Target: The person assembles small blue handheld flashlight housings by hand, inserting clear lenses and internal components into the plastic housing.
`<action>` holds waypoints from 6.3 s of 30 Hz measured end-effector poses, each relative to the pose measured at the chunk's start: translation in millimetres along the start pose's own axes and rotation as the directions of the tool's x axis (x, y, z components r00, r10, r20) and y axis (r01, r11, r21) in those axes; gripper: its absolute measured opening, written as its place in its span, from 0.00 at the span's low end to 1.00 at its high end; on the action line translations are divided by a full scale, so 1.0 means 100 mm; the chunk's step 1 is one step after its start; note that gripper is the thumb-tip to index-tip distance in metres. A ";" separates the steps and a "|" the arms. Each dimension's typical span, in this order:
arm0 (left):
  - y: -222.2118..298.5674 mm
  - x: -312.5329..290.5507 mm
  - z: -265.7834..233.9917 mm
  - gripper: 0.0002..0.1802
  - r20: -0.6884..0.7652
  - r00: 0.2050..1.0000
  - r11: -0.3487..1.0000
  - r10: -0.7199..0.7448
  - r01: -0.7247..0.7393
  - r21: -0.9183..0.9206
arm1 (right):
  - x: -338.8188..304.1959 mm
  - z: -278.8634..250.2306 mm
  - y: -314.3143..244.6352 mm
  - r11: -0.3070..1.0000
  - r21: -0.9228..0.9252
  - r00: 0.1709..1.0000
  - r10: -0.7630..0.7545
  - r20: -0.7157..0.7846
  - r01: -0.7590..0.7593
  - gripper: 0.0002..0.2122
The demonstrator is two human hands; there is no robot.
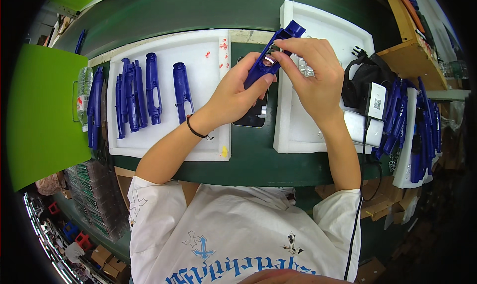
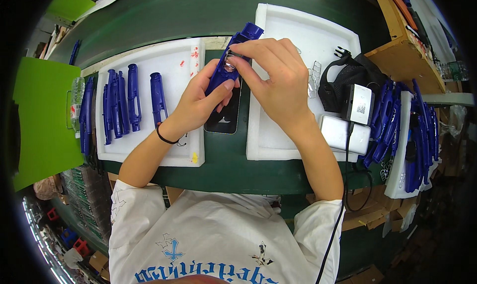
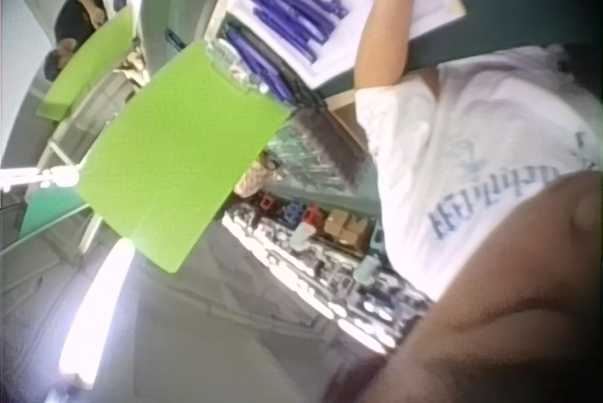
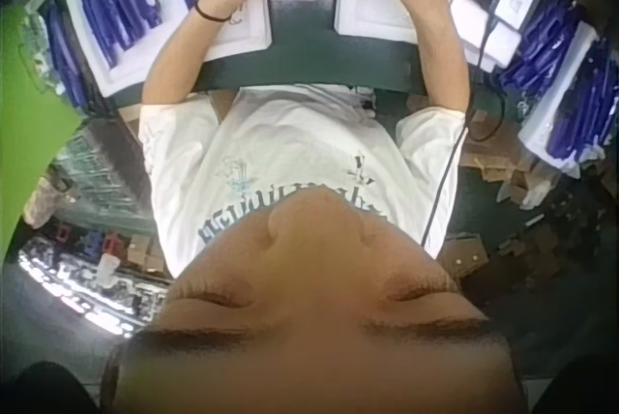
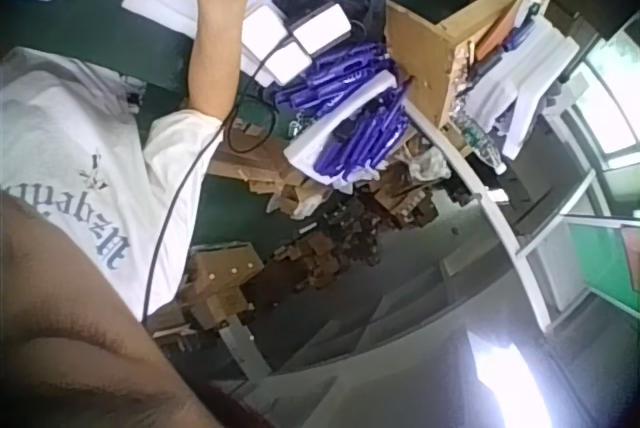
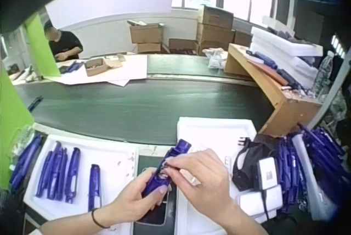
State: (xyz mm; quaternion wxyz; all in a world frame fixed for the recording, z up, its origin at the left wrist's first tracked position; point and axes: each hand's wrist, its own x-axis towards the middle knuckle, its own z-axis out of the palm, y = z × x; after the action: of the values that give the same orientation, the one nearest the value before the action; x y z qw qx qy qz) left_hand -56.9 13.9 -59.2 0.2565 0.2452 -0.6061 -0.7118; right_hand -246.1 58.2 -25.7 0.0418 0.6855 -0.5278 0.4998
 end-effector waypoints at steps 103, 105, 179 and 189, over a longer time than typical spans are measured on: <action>0.01 -0.09 0.20 0.34 0.210 0.977 0.802 -0.044 0.160 -0.576 | -0.25 0.22 -0.28 0.089 0.775 0.736 0.396 0.549 -0.626 0.38; 0.01 -0.09 0.21 0.34 0.213 0.976 0.804 -0.036 0.155 -0.574 | -0.26 0.23 -0.27 0.071 0.775 0.733 0.390 0.557 -0.627 0.38; -0.61 0.56 0.10 0.39 0.058 0.978 0.034 0.198 -0.066 0.997 | -0.22 0.27 0.26 0.541 0.772 0.791 0.607 -0.083 -0.334 0.06; -0.51 0.59 0.16 0.45 -0.049 0.999 0.246 -0.018 0.051 0.968 | -0.25 0.24 0.22 0.536 0.772 0.802 0.595 -0.057 -0.342 0.06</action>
State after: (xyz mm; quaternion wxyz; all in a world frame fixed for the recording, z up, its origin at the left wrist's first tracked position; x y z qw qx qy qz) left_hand -114.9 -6.8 -110.1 0.0446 0.3739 -0.9062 -0.1922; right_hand -246.1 51.1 -66.0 -0.2886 0.3847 -0.4358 0.7608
